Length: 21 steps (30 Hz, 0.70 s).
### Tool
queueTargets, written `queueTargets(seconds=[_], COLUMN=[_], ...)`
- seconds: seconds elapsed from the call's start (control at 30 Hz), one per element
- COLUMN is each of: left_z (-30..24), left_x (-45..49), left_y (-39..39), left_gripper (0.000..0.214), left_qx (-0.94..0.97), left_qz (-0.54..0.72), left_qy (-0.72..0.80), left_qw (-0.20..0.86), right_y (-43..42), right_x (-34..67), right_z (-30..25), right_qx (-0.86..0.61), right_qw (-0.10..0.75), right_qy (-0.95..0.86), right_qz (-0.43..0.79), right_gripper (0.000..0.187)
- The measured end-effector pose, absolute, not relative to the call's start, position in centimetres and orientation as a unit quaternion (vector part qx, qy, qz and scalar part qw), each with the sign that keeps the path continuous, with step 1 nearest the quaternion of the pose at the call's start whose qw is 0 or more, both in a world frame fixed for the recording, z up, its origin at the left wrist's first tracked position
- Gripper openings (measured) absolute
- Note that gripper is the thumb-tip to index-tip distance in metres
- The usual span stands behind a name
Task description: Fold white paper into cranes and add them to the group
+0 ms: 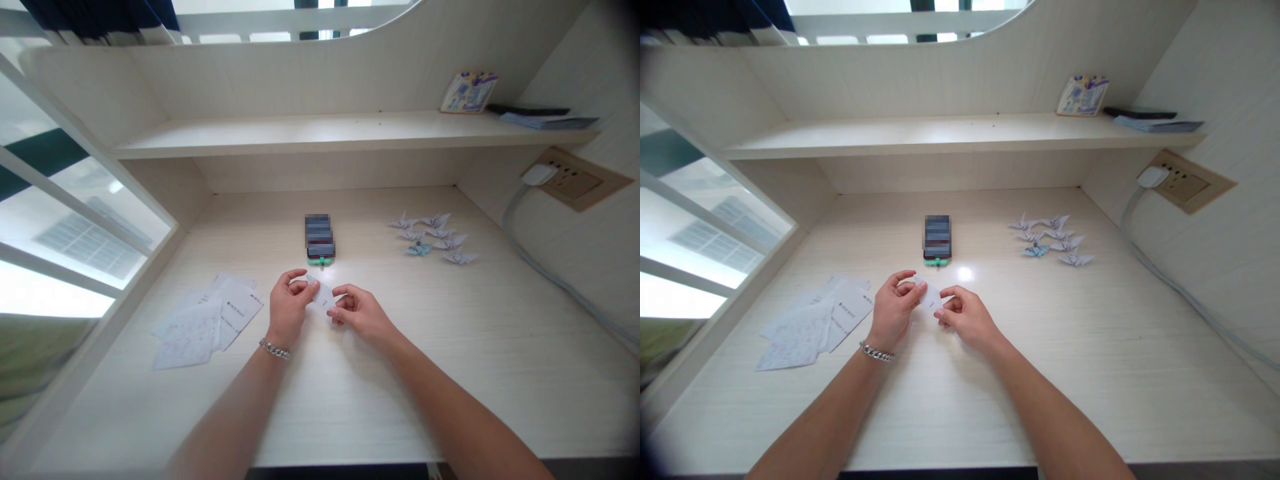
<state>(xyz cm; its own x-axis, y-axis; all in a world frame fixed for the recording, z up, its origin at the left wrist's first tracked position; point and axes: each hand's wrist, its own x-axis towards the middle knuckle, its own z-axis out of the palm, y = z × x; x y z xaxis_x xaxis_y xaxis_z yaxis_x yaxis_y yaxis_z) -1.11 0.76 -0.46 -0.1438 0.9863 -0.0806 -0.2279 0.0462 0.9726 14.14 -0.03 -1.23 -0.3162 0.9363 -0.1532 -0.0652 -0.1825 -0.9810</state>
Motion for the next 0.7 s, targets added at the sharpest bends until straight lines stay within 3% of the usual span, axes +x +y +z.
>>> queueTargets(seconds=[0.23,0.37,0.7], left_z=[0.0,0.0,0.2], left_x=[-1.6,-0.9,-1.2], left_y=[0.8,0.4,0.4], left_gripper=[0.047,0.041,0.037], left_qx=[0.392,0.420,0.415], left_qz=[0.585,0.555,0.559], left_qy=[0.498,0.487,0.498], left_qw=[0.507,0.528,0.518], right_y=[0.1,0.2,-0.1], right_x=[14.4,14.1,14.3], right_z=[-1.3,-1.4,-1.2], right_qx=[-0.423,-0.433,-0.427], right_qw=[0.390,0.420,0.387], right_qy=[-0.511,-0.502,-0.520], right_qz=[0.639,0.619,0.630], right_gripper=[0.037,0.030,0.027])
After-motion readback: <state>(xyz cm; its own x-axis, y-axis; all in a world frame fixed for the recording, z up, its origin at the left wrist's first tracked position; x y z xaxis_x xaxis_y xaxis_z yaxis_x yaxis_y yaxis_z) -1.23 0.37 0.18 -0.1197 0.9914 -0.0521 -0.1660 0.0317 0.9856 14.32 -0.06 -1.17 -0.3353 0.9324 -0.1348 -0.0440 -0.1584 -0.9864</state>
